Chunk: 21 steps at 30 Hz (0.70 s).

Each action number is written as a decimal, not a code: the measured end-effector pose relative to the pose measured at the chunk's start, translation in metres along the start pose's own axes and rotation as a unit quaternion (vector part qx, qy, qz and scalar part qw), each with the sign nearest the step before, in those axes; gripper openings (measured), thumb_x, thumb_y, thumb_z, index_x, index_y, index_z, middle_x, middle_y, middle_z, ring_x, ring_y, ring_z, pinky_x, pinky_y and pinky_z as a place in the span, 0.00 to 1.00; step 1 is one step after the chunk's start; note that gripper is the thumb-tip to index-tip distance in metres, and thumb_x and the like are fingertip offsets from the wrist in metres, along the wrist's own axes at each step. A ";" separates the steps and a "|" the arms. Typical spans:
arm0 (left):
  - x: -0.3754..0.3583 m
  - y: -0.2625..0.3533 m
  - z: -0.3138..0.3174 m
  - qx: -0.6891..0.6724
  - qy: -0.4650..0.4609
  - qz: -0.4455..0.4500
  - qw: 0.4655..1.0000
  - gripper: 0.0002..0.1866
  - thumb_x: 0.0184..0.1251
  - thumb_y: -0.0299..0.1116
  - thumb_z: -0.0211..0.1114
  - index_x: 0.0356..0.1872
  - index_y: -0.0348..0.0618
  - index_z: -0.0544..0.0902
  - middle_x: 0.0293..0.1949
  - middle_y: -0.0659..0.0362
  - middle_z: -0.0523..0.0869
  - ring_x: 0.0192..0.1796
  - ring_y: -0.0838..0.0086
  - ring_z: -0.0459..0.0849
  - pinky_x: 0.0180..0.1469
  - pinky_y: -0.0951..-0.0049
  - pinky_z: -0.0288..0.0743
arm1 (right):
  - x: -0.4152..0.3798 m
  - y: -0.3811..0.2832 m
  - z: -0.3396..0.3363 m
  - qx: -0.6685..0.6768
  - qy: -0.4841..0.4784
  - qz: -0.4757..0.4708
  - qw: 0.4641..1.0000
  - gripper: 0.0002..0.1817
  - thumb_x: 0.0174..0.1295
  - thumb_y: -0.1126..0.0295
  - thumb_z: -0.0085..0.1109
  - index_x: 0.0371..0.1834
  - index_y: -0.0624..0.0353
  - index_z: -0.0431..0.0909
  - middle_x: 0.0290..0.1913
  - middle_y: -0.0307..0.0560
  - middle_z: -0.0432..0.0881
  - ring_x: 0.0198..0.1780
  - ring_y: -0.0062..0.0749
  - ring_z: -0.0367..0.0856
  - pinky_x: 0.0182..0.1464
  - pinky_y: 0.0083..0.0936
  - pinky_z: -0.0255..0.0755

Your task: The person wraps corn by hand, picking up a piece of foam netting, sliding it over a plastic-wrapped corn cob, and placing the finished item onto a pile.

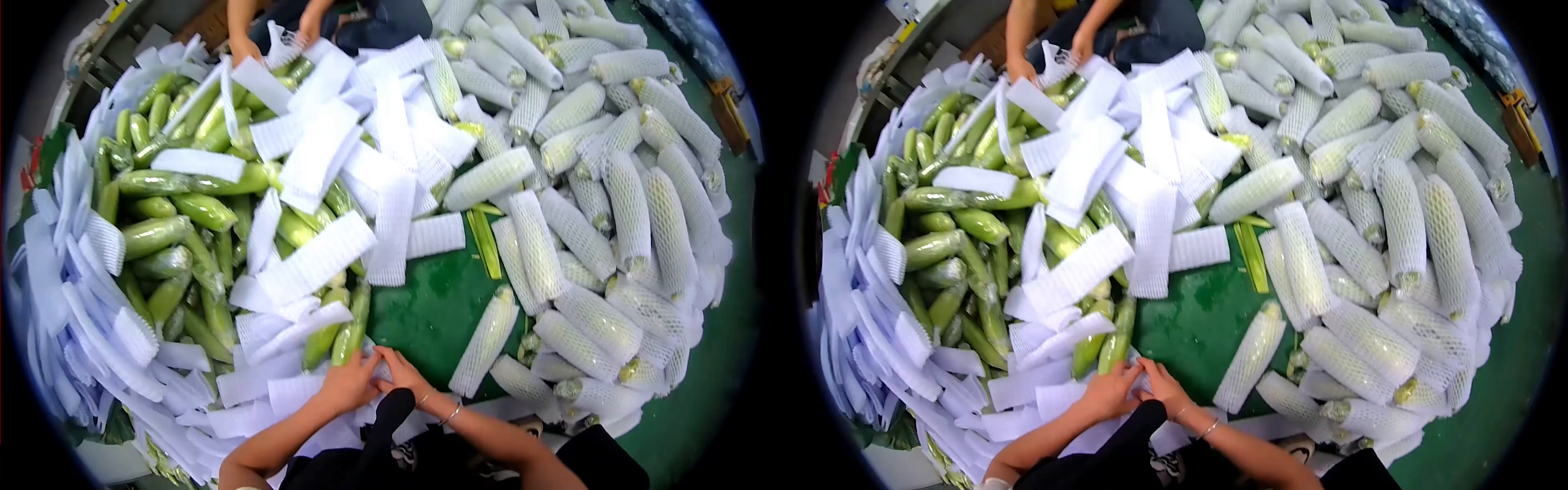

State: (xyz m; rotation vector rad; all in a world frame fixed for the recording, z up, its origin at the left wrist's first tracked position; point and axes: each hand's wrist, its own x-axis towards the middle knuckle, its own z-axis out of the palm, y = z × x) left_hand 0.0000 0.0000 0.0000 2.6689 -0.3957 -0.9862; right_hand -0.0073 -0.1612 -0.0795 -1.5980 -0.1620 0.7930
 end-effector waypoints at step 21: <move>0.034 0.027 0.064 -0.035 0.144 0.239 0.959 0.09 0.55 0.31 0.58 0.37 0.42 0.77 0.32 0.49 0.80 0.38 0.55 0.81 0.40 0.57 0.75 | -0.057 -0.075 -0.189 0.290 0.396 -0.138 0.860 0.19 0.56 0.81 0.56 0.52 0.65 0.71 0.47 0.40 0.78 0.48 0.23 0.75 0.52 0.20 0.70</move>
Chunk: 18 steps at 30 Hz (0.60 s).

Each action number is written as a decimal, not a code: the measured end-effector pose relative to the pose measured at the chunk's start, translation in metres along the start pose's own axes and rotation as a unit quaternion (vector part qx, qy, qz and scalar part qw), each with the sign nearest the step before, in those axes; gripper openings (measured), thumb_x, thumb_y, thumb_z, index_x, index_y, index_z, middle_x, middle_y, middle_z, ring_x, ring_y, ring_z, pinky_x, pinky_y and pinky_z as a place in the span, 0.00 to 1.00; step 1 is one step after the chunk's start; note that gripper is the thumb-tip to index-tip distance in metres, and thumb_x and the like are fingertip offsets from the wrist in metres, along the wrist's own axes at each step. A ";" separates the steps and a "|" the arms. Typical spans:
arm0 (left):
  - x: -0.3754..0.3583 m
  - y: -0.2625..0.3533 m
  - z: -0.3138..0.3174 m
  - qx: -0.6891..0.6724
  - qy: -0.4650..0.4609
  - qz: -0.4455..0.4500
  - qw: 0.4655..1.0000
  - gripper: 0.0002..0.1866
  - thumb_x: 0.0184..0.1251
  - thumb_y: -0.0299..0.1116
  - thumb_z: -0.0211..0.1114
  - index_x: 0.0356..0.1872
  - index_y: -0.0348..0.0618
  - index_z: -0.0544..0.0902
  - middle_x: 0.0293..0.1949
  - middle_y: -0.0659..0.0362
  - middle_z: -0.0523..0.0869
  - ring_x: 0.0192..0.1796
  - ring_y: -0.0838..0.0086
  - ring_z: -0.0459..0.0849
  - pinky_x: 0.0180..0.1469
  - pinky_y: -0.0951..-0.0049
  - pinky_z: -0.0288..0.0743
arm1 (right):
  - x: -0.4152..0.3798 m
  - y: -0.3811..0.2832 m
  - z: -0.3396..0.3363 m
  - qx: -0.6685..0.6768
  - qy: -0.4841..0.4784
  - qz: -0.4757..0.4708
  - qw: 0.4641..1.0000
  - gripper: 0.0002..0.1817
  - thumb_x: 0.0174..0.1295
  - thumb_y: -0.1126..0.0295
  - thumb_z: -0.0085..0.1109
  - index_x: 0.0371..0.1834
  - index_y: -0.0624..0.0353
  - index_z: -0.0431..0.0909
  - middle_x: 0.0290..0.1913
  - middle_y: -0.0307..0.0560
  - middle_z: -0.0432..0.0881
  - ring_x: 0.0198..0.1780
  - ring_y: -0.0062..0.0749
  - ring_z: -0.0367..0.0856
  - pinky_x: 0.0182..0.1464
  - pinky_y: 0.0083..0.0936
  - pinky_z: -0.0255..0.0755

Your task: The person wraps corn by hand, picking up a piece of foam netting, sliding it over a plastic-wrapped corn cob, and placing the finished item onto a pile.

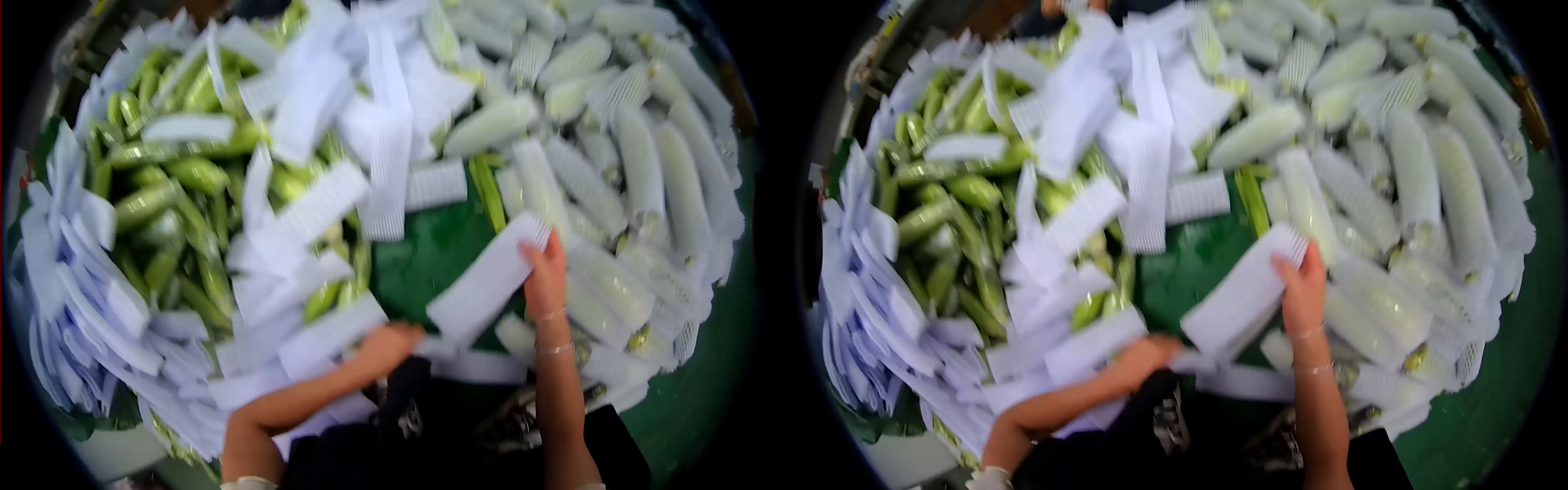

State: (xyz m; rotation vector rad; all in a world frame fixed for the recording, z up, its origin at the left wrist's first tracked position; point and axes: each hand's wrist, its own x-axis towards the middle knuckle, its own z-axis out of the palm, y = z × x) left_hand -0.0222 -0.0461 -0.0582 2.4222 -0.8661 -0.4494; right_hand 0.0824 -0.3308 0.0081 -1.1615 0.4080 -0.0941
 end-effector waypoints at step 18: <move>-0.005 0.062 -0.263 -0.077 -0.003 -0.200 0.977 0.22 0.66 0.30 0.59 0.60 0.35 0.73 0.47 0.48 0.84 0.45 0.59 0.83 0.49 0.68 0.75 | -0.088 0.057 0.095 0.390 -0.205 0.374 0.816 0.19 0.67 0.71 0.55 0.60 0.55 0.66 0.47 0.44 0.81 0.46 0.26 0.81 0.48 0.24 0.78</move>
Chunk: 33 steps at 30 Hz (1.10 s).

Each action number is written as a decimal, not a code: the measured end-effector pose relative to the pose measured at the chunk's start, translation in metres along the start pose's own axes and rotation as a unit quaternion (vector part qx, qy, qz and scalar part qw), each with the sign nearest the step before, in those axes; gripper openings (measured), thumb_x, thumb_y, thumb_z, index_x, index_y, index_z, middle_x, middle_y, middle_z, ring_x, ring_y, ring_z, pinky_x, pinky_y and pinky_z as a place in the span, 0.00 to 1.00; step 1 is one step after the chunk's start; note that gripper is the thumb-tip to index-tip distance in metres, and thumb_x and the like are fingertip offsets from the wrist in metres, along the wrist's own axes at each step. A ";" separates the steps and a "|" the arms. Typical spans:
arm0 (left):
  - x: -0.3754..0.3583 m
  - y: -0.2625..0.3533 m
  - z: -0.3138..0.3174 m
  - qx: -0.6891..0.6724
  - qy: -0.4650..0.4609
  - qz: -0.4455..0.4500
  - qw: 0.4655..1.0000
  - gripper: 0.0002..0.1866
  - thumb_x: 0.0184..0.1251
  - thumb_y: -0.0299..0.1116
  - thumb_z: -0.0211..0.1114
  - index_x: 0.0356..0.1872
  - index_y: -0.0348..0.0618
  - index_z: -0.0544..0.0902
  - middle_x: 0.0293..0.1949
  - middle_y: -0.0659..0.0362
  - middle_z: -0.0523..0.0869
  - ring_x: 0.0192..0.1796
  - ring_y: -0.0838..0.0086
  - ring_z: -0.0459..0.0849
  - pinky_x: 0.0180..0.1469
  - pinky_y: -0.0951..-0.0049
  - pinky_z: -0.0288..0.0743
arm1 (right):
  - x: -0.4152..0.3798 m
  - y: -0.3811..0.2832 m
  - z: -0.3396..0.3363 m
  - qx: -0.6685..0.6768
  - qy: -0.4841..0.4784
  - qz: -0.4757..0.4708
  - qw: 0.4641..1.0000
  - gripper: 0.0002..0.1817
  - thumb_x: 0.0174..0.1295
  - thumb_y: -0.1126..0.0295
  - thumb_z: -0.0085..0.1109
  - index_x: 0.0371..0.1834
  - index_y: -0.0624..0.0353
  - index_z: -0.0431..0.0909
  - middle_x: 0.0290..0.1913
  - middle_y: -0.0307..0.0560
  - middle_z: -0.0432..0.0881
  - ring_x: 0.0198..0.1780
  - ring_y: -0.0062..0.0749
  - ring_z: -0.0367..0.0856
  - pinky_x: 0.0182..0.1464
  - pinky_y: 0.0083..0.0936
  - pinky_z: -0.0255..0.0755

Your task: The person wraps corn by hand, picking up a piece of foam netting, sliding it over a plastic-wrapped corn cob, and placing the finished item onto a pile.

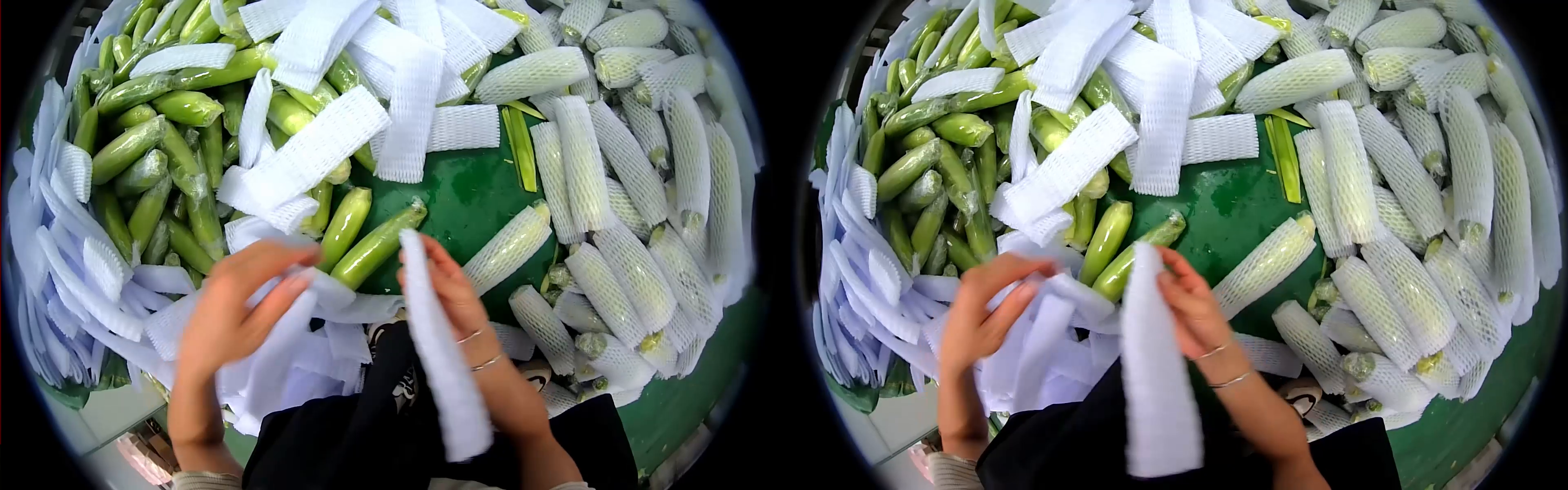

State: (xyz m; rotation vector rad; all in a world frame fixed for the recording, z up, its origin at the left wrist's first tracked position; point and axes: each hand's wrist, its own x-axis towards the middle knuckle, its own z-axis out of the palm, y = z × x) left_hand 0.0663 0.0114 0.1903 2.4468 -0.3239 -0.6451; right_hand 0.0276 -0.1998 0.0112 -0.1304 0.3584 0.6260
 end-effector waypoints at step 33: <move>0.024 -0.081 0.159 -0.431 -0.048 -0.386 0.815 0.35 0.69 0.59 0.52 0.40 0.25 0.79 0.32 0.48 0.84 0.36 0.66 0.82 0.42 0.70 0.74 | -0.023 0.041 0.019 -0.528 0.247 -0.132 0.802 0.17 0.65 0.61 0.58 0.35 0.62 0.64 0.23 0.54 0.78 0.24 0.35 0.80 0.26 0.31 0.69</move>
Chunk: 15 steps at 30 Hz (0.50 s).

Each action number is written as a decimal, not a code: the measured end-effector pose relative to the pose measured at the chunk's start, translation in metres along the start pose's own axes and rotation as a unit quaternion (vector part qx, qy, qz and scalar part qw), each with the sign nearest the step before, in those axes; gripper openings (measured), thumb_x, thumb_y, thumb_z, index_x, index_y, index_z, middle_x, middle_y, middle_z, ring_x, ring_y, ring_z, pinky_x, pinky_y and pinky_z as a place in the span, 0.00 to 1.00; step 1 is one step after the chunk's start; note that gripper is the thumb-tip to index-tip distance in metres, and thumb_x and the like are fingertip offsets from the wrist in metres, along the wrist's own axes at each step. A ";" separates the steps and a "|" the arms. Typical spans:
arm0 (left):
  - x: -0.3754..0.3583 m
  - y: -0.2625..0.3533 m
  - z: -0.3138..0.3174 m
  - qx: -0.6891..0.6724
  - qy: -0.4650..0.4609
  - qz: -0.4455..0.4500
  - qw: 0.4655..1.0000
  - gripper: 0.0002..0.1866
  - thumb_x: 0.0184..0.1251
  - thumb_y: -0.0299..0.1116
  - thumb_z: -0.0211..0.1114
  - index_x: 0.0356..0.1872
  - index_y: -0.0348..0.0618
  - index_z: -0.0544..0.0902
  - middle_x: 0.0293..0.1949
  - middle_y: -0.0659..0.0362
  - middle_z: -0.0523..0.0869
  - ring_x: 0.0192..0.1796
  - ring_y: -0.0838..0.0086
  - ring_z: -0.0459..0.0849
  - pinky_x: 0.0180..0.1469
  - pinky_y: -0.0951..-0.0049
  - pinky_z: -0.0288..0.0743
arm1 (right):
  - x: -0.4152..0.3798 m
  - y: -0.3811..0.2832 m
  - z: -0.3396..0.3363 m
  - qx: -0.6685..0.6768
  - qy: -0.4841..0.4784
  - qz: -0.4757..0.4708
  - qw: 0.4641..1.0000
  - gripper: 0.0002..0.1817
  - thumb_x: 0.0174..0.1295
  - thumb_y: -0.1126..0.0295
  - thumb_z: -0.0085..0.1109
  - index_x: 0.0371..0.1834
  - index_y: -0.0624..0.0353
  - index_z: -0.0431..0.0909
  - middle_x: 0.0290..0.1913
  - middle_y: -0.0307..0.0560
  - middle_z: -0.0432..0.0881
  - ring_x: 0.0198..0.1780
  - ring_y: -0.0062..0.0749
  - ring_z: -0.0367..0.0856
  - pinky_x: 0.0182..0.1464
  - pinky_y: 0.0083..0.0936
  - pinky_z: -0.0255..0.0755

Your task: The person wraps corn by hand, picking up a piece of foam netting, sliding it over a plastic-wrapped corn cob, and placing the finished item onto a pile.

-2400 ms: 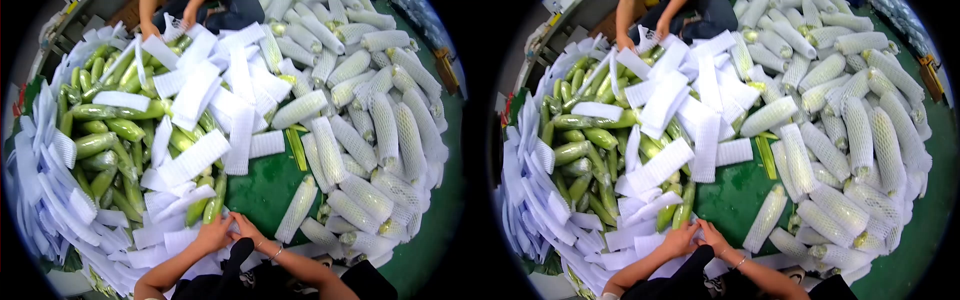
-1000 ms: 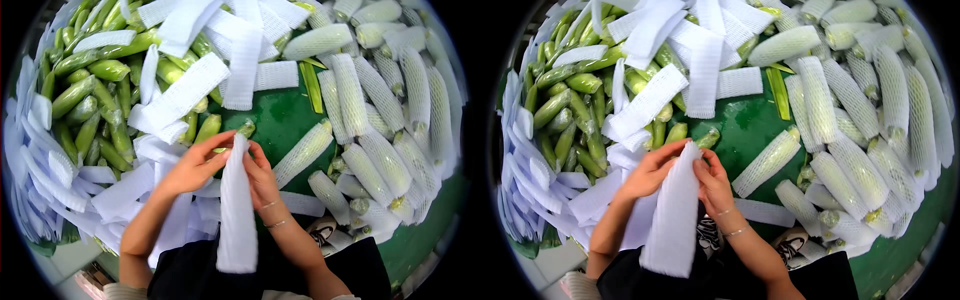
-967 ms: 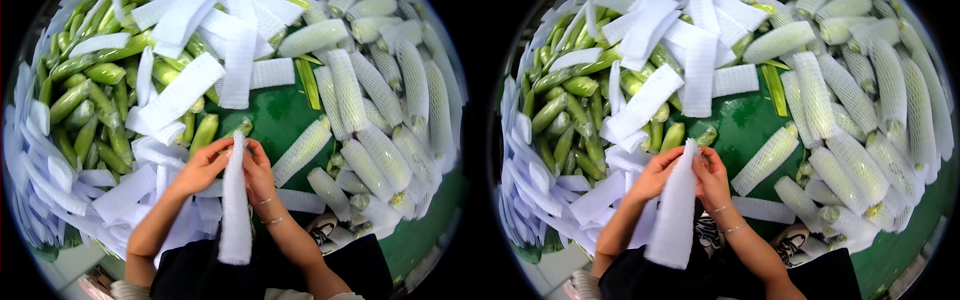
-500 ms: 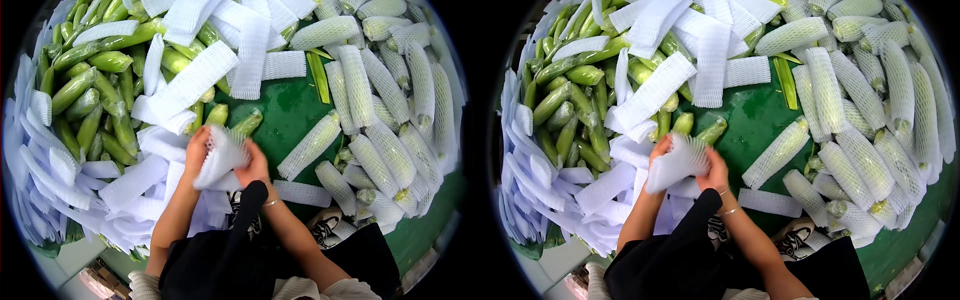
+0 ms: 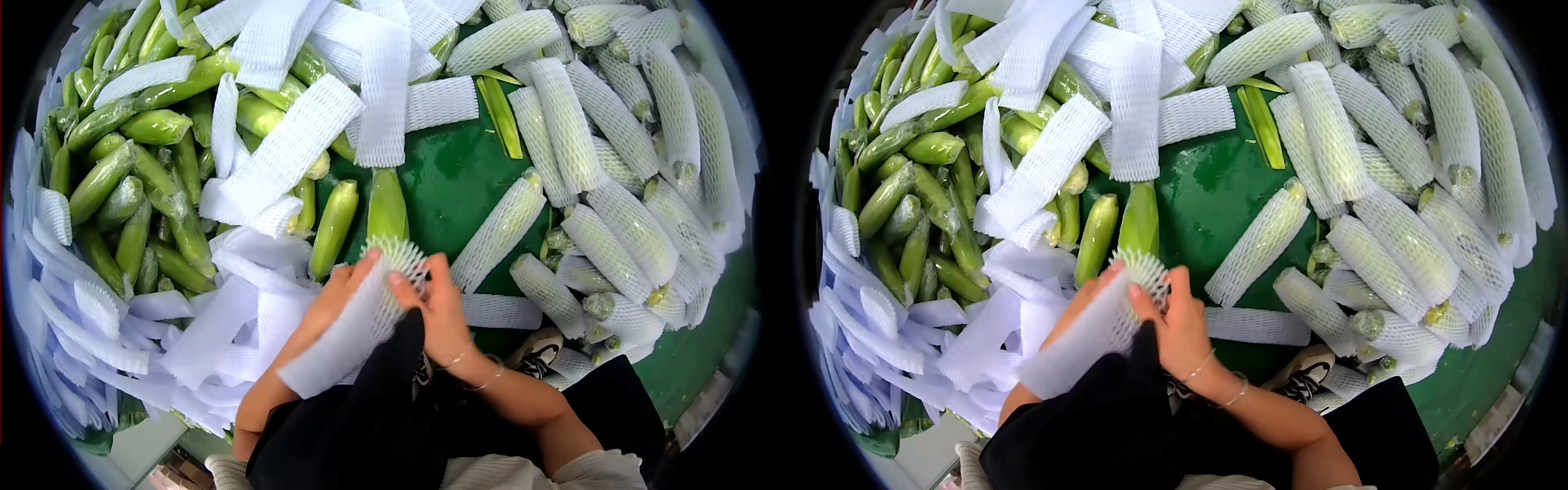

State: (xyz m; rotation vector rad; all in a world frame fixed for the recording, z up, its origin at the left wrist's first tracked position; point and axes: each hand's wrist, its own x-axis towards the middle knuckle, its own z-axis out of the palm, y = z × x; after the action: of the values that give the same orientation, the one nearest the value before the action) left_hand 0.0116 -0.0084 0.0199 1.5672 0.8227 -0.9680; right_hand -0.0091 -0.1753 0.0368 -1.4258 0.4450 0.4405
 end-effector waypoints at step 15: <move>0.122 0.076 0.004 -0.391 0.057 0.321 0.861 0.21 0.68 0.36 0.58 0.59 0.41 0.68 0.55 0.52 0.76 0.54 0.66 0.79 0.53 0.60 0.77 | 0.214 0.034 0.034 0.084 0.195 -0.089 0.973 0.12 0.50 0.67 0.63 0.25 0.67 0.77 0.20 0.50 0.78 0.23 0.33 0.75 0.30 0.30 0.70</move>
State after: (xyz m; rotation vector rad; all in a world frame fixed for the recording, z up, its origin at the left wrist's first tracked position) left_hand 0.1308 -0.0248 -0.0584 1.0445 0.5838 -0.0130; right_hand 0.1530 -0.1326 -0.1045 -1.3727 0.6481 -0.0276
